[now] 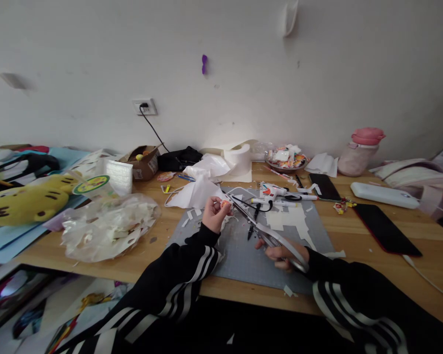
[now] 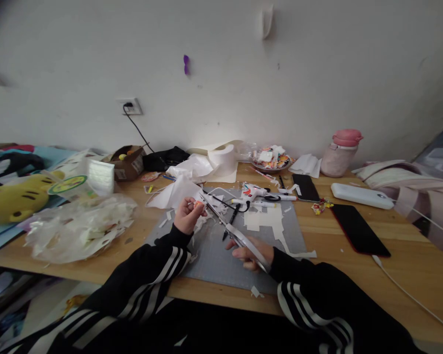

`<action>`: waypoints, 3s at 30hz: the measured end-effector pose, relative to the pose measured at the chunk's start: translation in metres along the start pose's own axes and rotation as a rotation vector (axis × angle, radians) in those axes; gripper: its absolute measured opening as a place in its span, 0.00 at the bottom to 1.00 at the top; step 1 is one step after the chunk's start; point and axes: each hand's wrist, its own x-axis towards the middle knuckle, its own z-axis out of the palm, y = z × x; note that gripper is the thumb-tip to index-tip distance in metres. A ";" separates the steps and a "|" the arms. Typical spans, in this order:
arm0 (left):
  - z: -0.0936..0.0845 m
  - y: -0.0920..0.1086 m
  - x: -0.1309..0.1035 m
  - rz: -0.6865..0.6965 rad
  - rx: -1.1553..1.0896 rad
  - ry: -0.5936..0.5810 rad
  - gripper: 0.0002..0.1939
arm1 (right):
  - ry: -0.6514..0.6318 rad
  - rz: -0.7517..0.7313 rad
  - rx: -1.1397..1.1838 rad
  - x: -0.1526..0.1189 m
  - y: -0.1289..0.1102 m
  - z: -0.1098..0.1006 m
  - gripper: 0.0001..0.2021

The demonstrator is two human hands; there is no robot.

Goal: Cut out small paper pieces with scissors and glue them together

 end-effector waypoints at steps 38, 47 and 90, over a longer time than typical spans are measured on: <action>0.001 -0.001 -0.002 -0.002 0.086 -0.006 0.30 | 0.863 -0.248 -1.015 0.006 -0.003 -0.027 0.07; 0.003 -0.001 -0.006 -0.046 0.207 -0.201 0.29 | 0.915 -0.233 -1.449 0.009 0.001 -0.030 0.15; -0.025 0.006 0.016 -0.130 1.533 -0.190 0.05 | 1.036 -0.490 -1.423 0.012 0.016 -0.033 0.11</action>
